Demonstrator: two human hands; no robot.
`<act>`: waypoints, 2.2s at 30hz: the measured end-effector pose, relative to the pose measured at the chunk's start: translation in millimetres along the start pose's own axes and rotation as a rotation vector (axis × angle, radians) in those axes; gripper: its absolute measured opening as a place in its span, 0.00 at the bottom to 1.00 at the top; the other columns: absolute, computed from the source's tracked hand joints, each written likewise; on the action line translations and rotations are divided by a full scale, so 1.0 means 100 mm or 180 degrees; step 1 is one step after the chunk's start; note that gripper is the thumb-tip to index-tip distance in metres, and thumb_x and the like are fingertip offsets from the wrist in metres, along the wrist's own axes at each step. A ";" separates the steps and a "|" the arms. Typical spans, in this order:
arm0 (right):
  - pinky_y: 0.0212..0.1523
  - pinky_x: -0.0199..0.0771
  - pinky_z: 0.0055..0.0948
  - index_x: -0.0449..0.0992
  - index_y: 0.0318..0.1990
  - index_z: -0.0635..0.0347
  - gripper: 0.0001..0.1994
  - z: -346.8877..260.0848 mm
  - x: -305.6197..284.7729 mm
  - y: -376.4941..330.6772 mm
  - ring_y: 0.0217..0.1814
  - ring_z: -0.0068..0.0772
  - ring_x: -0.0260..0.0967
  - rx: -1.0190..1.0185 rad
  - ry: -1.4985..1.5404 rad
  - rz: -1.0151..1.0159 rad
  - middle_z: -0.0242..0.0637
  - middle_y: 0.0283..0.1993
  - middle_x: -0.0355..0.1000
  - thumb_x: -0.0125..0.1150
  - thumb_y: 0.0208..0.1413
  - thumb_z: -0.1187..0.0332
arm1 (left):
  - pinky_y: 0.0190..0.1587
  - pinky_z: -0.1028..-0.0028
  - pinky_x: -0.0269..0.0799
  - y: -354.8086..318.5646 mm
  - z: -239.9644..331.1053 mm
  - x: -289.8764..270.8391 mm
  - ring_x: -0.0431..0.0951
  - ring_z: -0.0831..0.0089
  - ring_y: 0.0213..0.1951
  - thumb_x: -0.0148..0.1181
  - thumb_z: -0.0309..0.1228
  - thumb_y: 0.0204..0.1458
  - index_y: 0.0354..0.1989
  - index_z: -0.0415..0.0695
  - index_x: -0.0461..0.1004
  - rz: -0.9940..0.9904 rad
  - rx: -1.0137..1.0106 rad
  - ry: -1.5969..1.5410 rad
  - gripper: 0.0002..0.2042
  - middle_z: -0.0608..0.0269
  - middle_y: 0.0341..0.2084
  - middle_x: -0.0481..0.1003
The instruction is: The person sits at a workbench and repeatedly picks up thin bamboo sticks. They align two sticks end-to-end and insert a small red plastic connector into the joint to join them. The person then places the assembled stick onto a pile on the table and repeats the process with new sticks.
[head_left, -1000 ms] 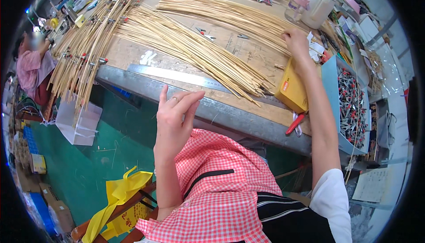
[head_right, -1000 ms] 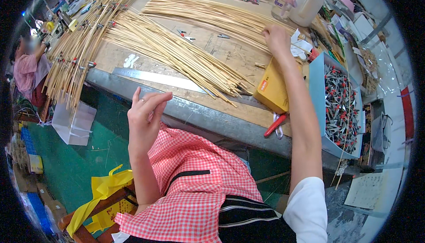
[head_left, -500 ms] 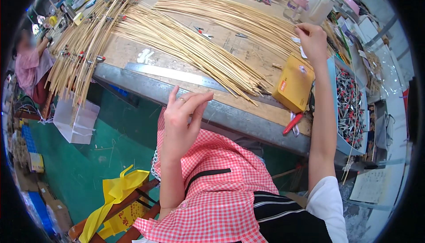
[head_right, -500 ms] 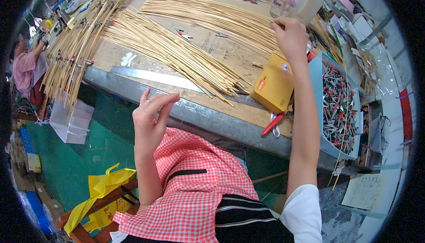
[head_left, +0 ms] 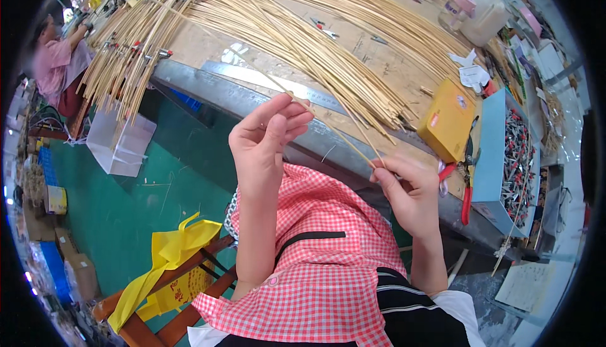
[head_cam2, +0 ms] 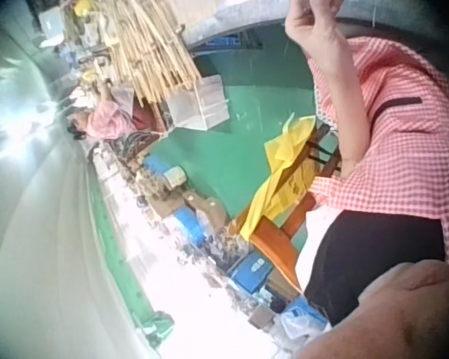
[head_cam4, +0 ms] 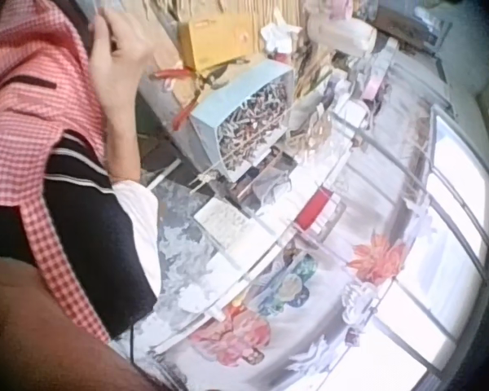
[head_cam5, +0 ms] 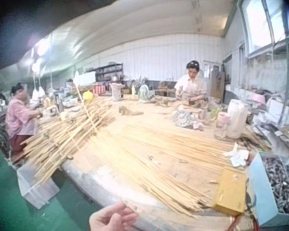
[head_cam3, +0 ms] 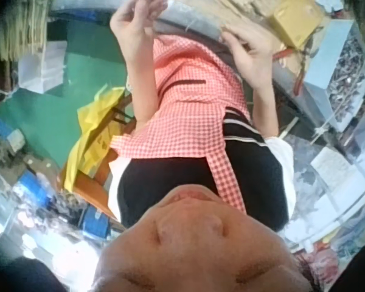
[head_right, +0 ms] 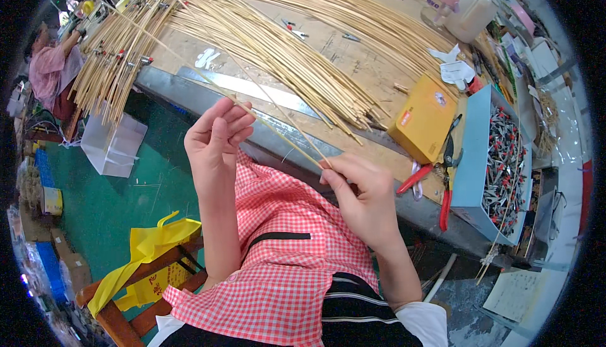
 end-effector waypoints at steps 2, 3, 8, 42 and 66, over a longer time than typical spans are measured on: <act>0.32 0.70 0.25 0.76 0.36 0.71 0.05 0.06 0.06 -0.03 0.29 0.31 0.73 0.0055 0.0123 -0.0054 0.41 0.27 0.73 0.58 0.51 0.80 | 0.41 0.71 0.79 0.00 -0.03 -0.04 0.81 0.62 0.41 0.58 0.29 0.57 0.51 0.32 0.71 0.0080 -0.0107 0.0053 0.16 0.48 0.40 0.78; 0.31 0.70 0.25 0.76 0.36 0.71 0.05 0.06 0.08 -0.03 0.29 0.31 0.72 0.0026 0.0140 -0.0092 0.41 0.27 0.73 0.58 0.51 0.80 | 0.40 0.71 0.79 0.00 -0.06 -0.06 0.81 0.62 0.40 0.58 0.28 0.57 0.50 0.31 0.71 0.0136 -0.0126 0.0024 0.15 0.49 0.38 0.78; 0.32 0.68 0.25 0.77 0.38 0.70 0.07 0.14 0.12 -0.04 0.29 0.32 0.70 -0.0117 0.0027 -0.0138 0.42 0.29 0.71 0.59 0.50 0.80 | 0.37 0.72 0.81 0.00 -0.20 -0.14 0.82 0.64 0.35 0.56 0.29 0.58 0.46 0.32 0.73 0.0003 -0.0172 -0.0245 0.12 0.50 0.34 0.79; 0.39 0.73 0.41 0.73 0.34 0.67 0.04 0.29 0.06 0.76 0.40 0.48 0.71 -0.1224 -0.2109 0.0271 0.47 0.35 0.69 0.55 0.50 0.77 | 0.32 0.73 0.82 -0.01 -0.31 -0.22 0.83 0.63 0.32 0.58 0.26 0.56 0.43 0.32 0.74 0.0020 -0.0277 0.0001 0.11 0.48 0.31 0.80; 0.34 0.75 0.39 0.72 0.25 0.65 0.01 0.38 0.50 1.06 0.37 0.45 0.72 -0.1358 -0.3128 0.0187 0.45 0.30 0.70 0.54 0.44 0.77 | 0.29 0.76 0.80 -0.04 -0.27 -0.13 0.82 0.65 0.29 0.59 0.26 0.56 0.40 0.32 0.75 0.0086 -0.0391 0.0361 0.09 0.50 0.29 0.79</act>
Point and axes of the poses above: each hand's wrist, its own y-axis towards the middle knuckle, its own x-axis out of the palm, z = x × y, the point moved 7 cm from there along y, towards the middle knuckle
